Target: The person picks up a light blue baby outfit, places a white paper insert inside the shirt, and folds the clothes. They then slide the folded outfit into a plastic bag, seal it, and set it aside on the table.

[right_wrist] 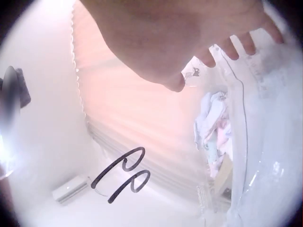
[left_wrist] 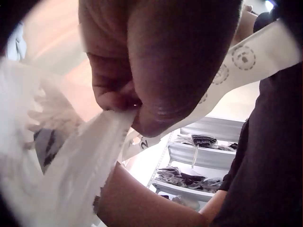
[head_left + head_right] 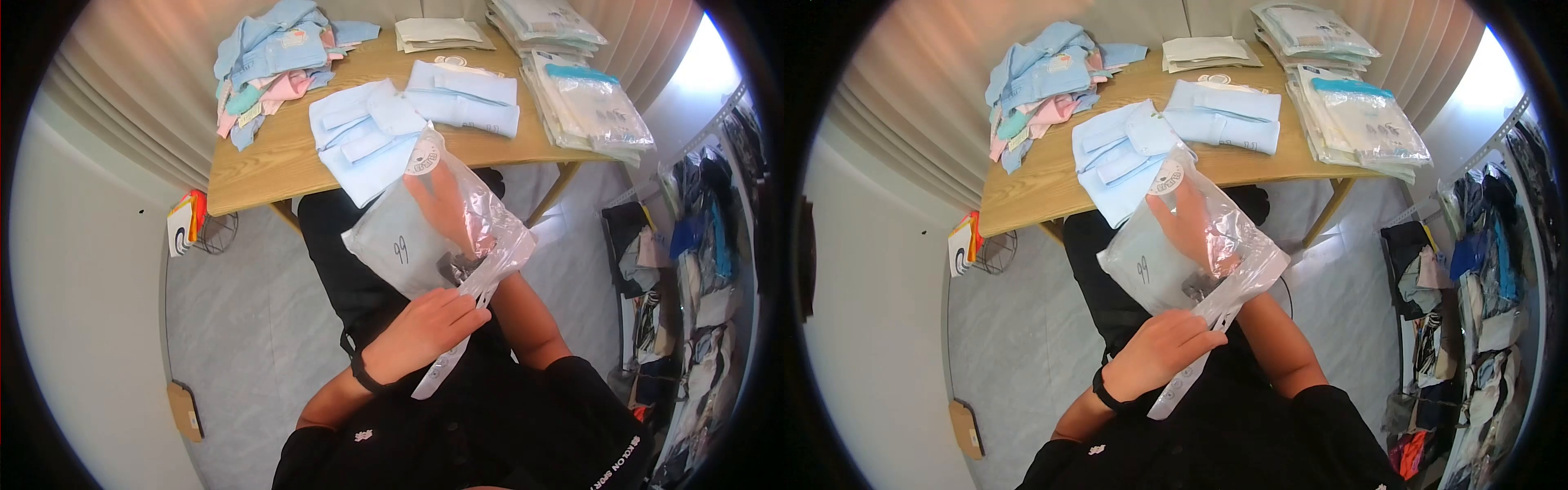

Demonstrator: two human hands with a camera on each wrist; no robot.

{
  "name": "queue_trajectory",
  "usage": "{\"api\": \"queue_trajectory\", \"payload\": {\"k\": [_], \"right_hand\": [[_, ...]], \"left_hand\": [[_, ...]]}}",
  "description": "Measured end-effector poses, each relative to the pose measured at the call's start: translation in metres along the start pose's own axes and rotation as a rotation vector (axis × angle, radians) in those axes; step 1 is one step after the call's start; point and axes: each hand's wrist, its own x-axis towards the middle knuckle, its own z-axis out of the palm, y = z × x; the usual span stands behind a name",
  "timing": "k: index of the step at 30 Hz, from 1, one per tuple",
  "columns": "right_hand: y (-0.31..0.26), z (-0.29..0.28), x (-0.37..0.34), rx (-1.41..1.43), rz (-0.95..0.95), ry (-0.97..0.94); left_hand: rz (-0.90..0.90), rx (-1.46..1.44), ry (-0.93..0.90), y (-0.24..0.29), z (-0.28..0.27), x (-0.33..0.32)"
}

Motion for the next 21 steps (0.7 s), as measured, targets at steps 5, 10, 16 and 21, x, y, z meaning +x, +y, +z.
{"api": "queue_trajectory", "payload": {"k": [5,10,16,21], "right_hand": [[-0.033,-0.006,0.003,0.150,0.167,-0.010],[-0.016,-0.012,0.011,0.065,0.093,-0.031],[0.038,0.007,0.000,0.638,0.357,-0.024],[0.062,0.003,-0.002,0.818,0.470,0.015]], "left_hand": [[0.041,0.013,-0.030,-0.008,0.008,0.005],[0.062,-0.041,-0.038,-0.022,0.009,0.013],[0.037,-0.073,-0.076,-0.031,0.000,0.010],[0.013,-0.105,-0.066,-0.033,-0.002,0.006]]}}
